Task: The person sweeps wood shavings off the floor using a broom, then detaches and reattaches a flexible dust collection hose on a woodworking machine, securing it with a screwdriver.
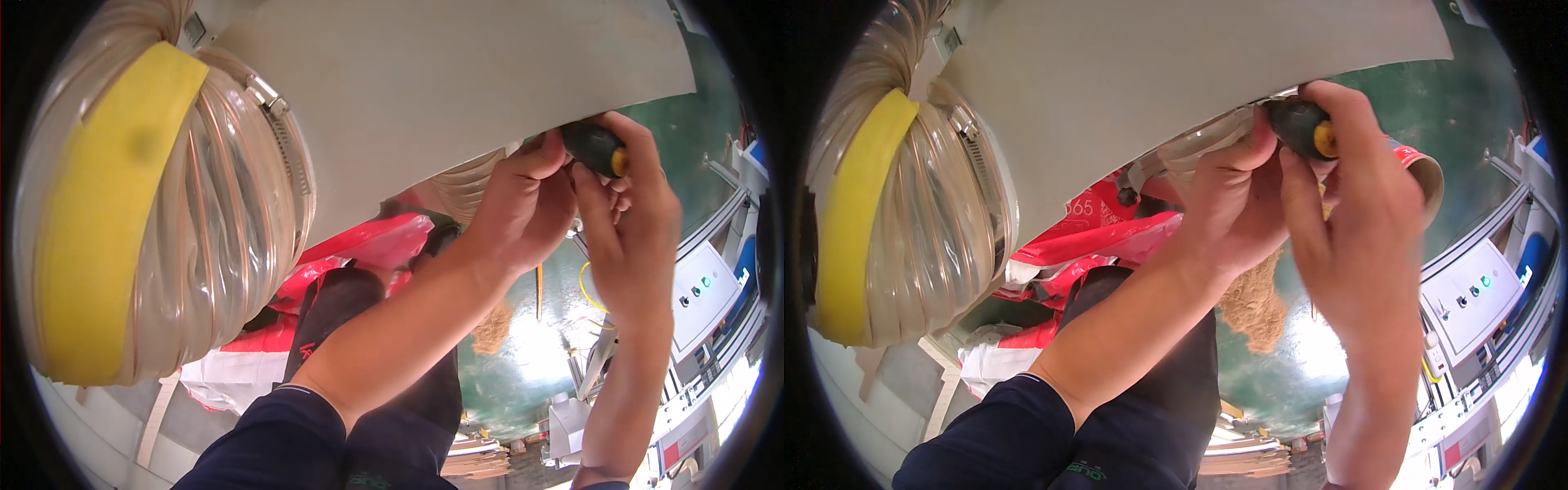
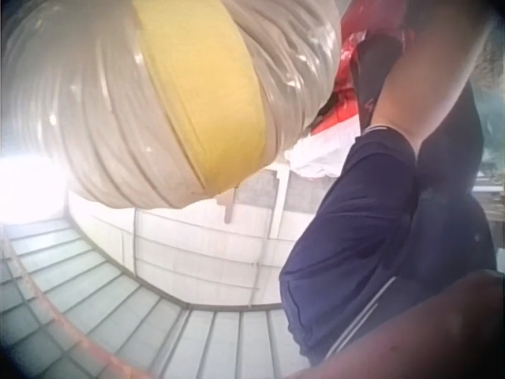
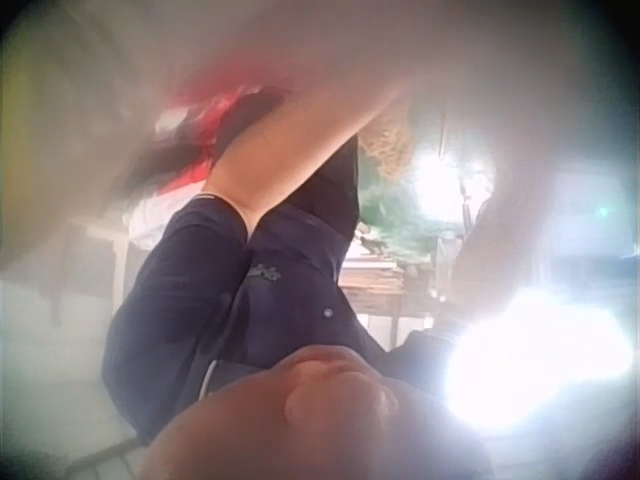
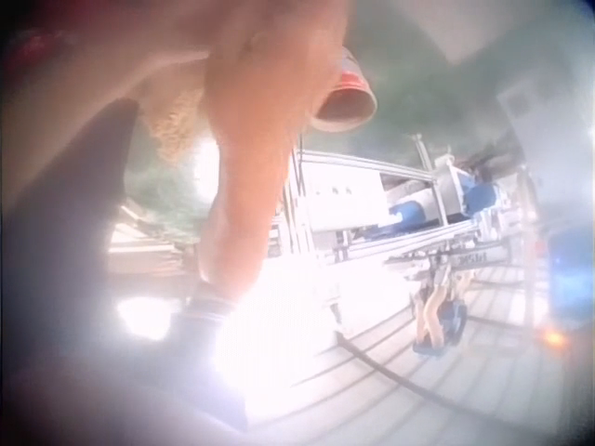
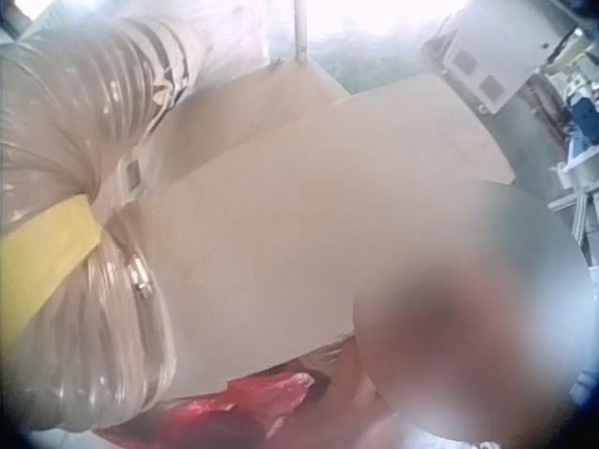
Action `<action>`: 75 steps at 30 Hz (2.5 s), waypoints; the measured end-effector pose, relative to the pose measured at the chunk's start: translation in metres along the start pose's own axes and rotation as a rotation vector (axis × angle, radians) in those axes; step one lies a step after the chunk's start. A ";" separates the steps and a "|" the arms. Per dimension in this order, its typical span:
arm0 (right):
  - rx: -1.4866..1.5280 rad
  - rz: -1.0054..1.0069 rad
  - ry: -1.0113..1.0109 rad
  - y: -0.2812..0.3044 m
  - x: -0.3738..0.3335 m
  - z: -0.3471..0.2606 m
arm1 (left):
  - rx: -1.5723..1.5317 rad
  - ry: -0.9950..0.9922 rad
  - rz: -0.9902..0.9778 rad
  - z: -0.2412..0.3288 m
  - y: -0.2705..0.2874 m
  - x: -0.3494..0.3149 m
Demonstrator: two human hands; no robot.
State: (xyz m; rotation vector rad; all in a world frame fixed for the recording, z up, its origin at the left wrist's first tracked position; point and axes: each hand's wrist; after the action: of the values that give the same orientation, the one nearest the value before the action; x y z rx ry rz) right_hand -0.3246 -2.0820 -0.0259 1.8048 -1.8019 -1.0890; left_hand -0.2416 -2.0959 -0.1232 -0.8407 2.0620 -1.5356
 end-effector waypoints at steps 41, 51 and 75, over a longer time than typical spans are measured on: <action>-0.344 0.258 -0.260 -0.018 0.007 -0.011 | -0.152 -0.110 0.104 -0.015 -0.007 -0.008; -0.141 0.152 -0.047 -0.010 0.001 -0.004 | 0.023 -0.078 0.223 -0.005 -0.022 -0.003; -0.168 0.228 -0.110 -0.019 -0.002 0.011 | 0.160 -0.012 0.305 -0.017 -0.014 -0.011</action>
State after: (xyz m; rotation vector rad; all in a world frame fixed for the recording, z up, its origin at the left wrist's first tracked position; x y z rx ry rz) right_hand -0.3193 -2.0754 -0.0460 1.4306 -1.8625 -1.2273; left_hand -0.2419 -2.0797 -0.1047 -0.4510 1.9232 -1.4957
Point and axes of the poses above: each hand's wrist, its own x-axis towards the middle knuckle, its own y-axis out of the back of the hand, z = x × y, and after that the axes turned 10 degrees about -z, right-handed
